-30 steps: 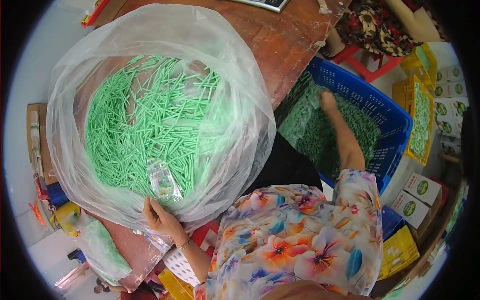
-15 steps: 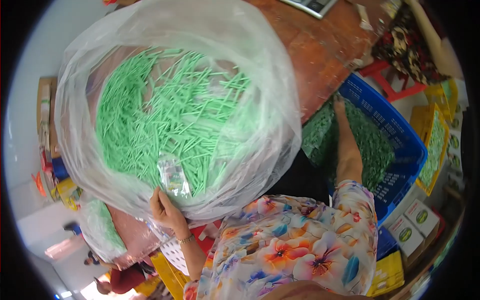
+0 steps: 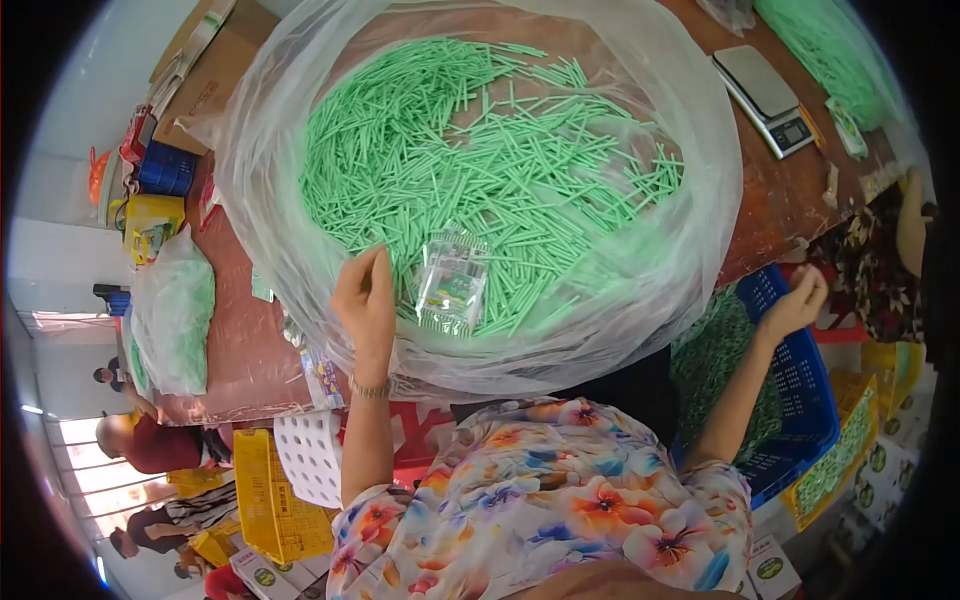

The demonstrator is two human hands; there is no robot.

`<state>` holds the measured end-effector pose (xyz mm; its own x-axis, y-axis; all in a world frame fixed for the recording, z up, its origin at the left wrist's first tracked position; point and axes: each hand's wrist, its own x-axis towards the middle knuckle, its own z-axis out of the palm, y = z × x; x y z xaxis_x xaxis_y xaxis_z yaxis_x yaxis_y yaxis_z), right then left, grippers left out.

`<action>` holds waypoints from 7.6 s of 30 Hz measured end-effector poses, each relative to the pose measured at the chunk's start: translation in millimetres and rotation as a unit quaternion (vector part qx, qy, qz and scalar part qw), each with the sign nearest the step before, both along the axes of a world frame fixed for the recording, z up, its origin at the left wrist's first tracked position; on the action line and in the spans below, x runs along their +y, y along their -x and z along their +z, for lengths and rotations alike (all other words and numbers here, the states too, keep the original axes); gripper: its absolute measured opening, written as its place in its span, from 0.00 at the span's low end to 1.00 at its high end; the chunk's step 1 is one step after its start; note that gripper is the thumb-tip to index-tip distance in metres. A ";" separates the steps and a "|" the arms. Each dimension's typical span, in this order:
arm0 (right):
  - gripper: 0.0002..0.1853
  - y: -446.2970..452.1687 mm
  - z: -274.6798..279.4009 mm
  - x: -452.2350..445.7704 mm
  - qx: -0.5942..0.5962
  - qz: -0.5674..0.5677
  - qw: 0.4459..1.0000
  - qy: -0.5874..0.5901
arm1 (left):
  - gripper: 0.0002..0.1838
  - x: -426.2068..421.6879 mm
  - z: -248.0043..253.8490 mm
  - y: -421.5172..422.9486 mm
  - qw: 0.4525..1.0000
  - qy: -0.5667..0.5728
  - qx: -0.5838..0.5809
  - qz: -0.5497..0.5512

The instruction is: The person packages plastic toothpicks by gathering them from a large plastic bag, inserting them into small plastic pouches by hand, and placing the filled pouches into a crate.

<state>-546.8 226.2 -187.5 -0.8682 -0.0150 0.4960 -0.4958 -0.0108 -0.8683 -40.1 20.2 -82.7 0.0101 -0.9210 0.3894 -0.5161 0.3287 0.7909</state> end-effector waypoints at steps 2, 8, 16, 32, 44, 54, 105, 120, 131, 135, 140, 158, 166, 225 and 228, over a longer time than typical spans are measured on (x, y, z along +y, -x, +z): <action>0.07 -44.2 80.1 -28.9 0.088 0.054 0.994 0.037 | 0.07 -24.3 2.6 12.5 0.999 0.045 -0.016 -0.016; 0.13 -169.5 174.3 -161.7 0.344 0.482 0.775 -0.222 | 0.08 -57.2 -20.3 33.1 0.996 0.061 -0.048 -0.040; 0.16 -287.6 136.0 -332.2 0.526 0.493 0.539 -0.435 | 0.06 -56.9 -23.9 29.6 0.993 0.085 -0.056 -0.058; 0.06 -285.7 110.9 -329.7 0.592 0.467 0.552 -0.355 | 0.05 -55.5 -19.9 33.0 0.992 0.103 -0.053 -0.043; 0.09 -275.2 114.5 -275.4 0.382 0.510 0.688 -0.349 | 0.46 -43.0 16.2 89.1 0.972 0.072 0.016 -0.224; 0.13 -255.3 128.3 -261.2 0.183 0.569 0.759 -0.259 | 0.41 -39.0 41.9 77.0 0.977 0.110 0.016 -0.180; 0.10 -253.1 122.9 -190.5 0.293 0.597 0.691 -0.284 | 0.28 22.9 0.7 33.2 0.983 0.102 -0.107 -0.109; 0.22 -257.9 155.4 -214.1 -0.129 0.678 0.707 -0.155 | 0.08 9.8 -11.6 22.0 0.917 -0.158 0.340 -0.139; 0.28 -297.9 166.6 -216.2 -0.054 0.698 0.714 -0.028 | 0.08 16.4 -5.8 24.8 0.945 -0.076 0.262 -0.181; 0.28 -298.1 166.0 -216.3 -0.049 0.714 0.698 -0.038 | 0.08 15.7 -7.6 26.4 0.947 -0.075 0.258 -0.177; 0.27 -303.9 155.4 -210.5 -0.053 0.719 0.690 -0.055 | 0.08 16.9 -7.7 30.3 0.947 -0.077 0.266 -0.162; 0.10 -265.7 185.8 -186.8 0.027 0.663 0.732 -0.150 | 0.11 -1.3 18.3 54.5 0.934 0.030 0.309 -0.178; 0.08 -128.9 169.9 -33.7 -0.061 0.484 0.868 -0.095 | 0.15 -24.4 24.0 33.6 0.974 0.018 0.216 -0.058; 0.28 -232.9 138.3 -265.2 0.512 0.465 0.547 -0.470 | 0.11 -48.7 -21.5 41.2 0.957 0.187 -0.109 -0.192; 0.18 -241.8 126.0 -269.6 0.561 0.442 0.551 -0.431 | 0.10 -49.9 -24.9 43.1 0.959 0.178 -0.117 -0.185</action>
<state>-305.0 -43.4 -61.5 0.5137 -0.8366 0.1904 -0.8580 -0.5018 0.1098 -83.2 -29.7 -107.6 -0.4181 -0.6535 0.6309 -0.4625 0.7510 0.4713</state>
